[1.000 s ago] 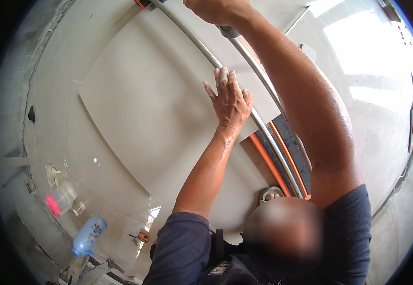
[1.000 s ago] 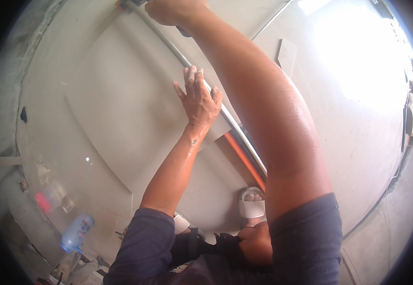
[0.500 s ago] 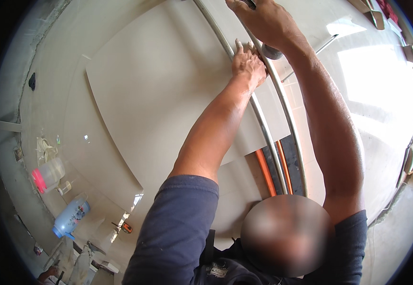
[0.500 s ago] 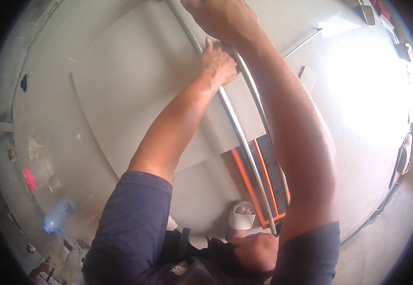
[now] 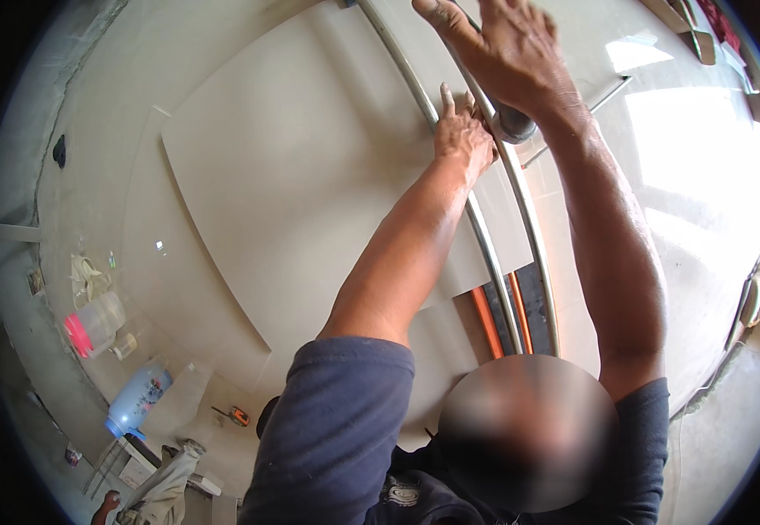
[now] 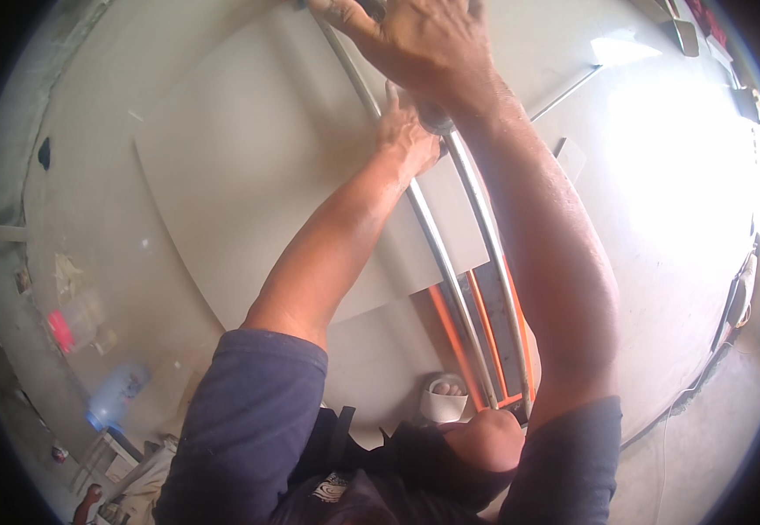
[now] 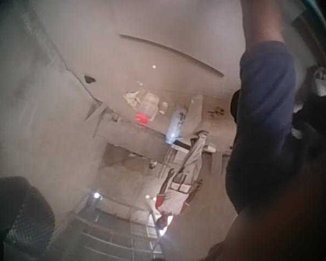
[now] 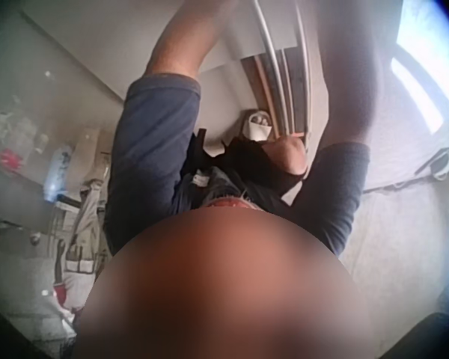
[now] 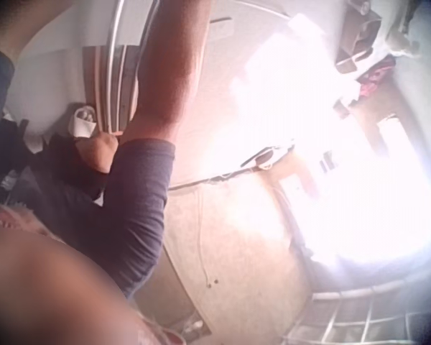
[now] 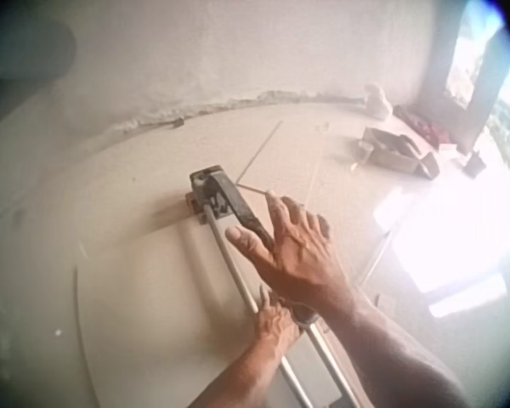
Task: The person measures a floor area and a ceramic tile with a tape measure, then uses a manual tile cutter to score and snap the tile. The cut tile is carried to another room and placed against a wall.
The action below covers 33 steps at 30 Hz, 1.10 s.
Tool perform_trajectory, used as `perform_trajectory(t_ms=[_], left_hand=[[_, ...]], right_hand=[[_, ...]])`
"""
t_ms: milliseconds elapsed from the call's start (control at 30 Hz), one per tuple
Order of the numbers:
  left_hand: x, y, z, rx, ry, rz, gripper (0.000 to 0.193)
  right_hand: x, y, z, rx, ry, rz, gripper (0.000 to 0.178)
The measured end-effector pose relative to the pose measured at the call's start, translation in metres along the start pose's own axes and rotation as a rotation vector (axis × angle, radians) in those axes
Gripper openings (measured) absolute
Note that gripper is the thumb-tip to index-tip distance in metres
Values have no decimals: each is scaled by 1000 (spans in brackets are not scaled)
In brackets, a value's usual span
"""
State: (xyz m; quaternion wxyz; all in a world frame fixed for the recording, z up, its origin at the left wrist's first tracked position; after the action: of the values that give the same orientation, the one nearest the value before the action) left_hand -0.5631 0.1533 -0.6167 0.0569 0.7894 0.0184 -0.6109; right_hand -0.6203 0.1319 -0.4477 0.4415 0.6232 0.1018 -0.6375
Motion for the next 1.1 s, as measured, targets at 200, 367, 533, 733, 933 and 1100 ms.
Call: perform_trajectory(t_ms=[200, 367, 533, 733, 933, 1100], left_hand=[[-2, 0, 0, -35, -58, 2, 53], [1, -1, 2, -45, 10, -99, 51], [8, -3, 1, -66, -46, 58, 46], [-2, 9, -30, -328, -741, -156, 39], [25, -31, -175, -400, -944, -569, 50], [56, -63, -285, -571, -851, -711, 49]], right_hand=[[2, 2, -3, -138, -87, -69, 97], [-3, -3, -5, -5, 58, -24, 87], [-7, -13, -24, 37, 340, 100, 45], [-1, -14, -44, 30, 234, 141, 35], [-46, -49, -158, -88, 103, 17, 48], [-126, -83, -352, 313, 339, 17, 41]])
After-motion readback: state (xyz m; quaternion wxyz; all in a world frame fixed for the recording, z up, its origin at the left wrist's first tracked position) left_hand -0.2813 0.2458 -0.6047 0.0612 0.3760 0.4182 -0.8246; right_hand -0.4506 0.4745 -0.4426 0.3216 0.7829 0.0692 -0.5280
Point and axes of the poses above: each hand's wrist, its own z-axis towards the middle knuckle, its own x-axis out of the palm, y = z × x, the point moved 4 cm from there along z, towards the middle knuckle, and after that the axes turned 11 degrees about -y, right-handed, at the moved point
